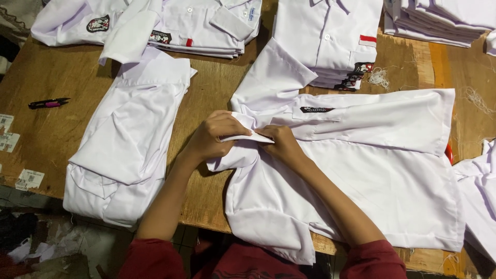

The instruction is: Folding a white collared shirt on a wooden work table and trimming loose threads with scissors in a factory setting.

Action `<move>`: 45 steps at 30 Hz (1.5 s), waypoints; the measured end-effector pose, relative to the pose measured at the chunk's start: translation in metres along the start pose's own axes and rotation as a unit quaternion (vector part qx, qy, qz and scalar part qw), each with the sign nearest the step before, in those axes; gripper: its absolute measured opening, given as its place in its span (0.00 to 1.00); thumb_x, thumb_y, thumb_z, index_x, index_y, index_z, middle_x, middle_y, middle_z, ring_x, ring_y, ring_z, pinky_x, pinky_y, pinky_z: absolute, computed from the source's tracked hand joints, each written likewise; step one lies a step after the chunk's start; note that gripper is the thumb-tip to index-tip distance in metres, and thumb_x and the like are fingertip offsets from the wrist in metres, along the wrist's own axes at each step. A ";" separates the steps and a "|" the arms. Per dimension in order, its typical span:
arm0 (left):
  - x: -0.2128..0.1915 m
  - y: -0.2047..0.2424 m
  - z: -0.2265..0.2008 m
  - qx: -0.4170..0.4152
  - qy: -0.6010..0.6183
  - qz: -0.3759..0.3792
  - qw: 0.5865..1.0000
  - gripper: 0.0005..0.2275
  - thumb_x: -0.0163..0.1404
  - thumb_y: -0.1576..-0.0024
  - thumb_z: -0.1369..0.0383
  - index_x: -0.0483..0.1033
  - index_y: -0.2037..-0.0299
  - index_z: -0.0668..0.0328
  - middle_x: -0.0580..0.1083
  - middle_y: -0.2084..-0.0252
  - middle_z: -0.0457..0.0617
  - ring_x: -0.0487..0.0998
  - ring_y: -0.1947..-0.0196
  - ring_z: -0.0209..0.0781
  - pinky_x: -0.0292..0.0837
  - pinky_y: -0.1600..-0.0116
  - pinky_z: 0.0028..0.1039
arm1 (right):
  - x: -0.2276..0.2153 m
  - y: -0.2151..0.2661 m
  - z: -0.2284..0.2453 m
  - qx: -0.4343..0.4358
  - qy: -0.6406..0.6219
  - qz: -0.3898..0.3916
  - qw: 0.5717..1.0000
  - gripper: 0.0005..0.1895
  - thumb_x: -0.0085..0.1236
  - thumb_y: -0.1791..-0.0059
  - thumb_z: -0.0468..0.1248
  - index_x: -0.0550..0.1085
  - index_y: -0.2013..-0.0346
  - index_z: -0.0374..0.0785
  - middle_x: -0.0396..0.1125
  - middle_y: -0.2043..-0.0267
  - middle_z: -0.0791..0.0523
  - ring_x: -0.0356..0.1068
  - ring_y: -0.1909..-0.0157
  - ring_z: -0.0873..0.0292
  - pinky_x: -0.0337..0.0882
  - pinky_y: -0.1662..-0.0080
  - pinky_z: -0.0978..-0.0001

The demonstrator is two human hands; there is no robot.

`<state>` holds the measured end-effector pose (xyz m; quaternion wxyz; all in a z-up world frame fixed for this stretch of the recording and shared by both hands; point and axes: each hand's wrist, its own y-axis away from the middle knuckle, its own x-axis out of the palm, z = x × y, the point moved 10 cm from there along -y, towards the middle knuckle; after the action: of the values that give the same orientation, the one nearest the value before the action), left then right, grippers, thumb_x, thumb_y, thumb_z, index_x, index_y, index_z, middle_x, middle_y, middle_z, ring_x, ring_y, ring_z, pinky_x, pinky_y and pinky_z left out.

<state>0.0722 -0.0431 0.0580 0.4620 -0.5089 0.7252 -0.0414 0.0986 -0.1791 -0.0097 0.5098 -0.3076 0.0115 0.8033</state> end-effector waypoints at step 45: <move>-0.005 -0.004 -0.009 0.005 -0.021 -0.009 1.000 0.14 0.56 0.53 0.79 0.85 0.62 0.46 0.82 0.64 0.40 0.82 0.58 0.39 0.65 0.37 0.42 | 0.039 0.018 -0.030 -0.108 0.288 -0.022 0.951 0.28 0.49 0.46 0.55 0.65 0.50 0.31 0.62 0.55 0.47 0.67 0.50 0.44 0.68 0.46 0.59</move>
<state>0.0693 -0.0447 0.0685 0.4792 -0.5141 0.7104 -0.0389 0.0865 -0.1665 -0.0589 0.4660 -0.5796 0.0641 0.6655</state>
